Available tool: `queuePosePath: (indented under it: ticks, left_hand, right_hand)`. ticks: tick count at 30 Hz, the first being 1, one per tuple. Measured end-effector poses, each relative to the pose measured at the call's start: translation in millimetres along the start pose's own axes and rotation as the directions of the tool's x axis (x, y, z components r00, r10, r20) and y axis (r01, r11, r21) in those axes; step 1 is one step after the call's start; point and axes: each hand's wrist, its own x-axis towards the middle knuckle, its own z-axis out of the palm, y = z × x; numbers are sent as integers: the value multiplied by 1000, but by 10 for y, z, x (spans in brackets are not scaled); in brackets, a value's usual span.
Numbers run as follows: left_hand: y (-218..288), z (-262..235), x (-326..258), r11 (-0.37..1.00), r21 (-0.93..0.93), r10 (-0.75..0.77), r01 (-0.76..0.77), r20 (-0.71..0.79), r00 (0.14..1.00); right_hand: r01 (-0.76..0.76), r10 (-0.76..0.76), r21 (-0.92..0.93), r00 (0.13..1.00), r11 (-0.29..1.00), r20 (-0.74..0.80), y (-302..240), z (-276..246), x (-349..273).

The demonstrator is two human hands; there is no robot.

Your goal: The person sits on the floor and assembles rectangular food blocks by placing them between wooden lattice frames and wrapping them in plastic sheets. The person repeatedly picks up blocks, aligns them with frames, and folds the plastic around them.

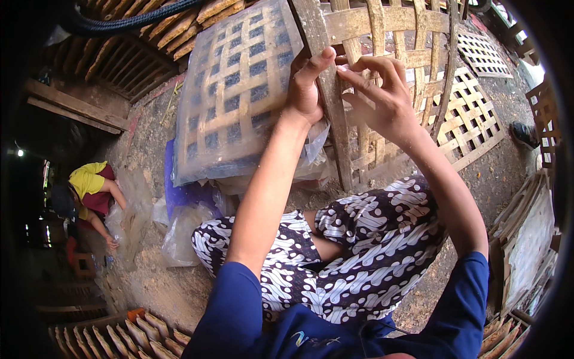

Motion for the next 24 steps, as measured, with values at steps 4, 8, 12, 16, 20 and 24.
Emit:
queuePosePath:
  ticks: [4,8,12,16,20,24]
  left_hand:
    - [-14,-91,66,989,135,46,-52,49,998]
    - [-7,-21,45,989,141,43,-49,48,998]
    - [35,-52,28,990,138,-9,1,56,998]
    - [63,12,-3,988,153,0,1,-6,1000]
    - [67,18,13,991,131,-15,17,-14,1000]
    - [67,72,-15,996,89,-5,5,0,1000]
  right_hand:
    - [-6,8,30,999,1000,-49,36,114,-56]
    - [9,-7,40,998,999,-62,65,98,-57]
    - [-38,39,146,999,989,0,88,-11,-42]
    - [-328,359,394,933,859,-6,403,-328,-229]
    - [-743,776,258,630,618,-45,960,-835,-575]
    - [-874,857,-74,486,480,-173,1297,-922,-1010]
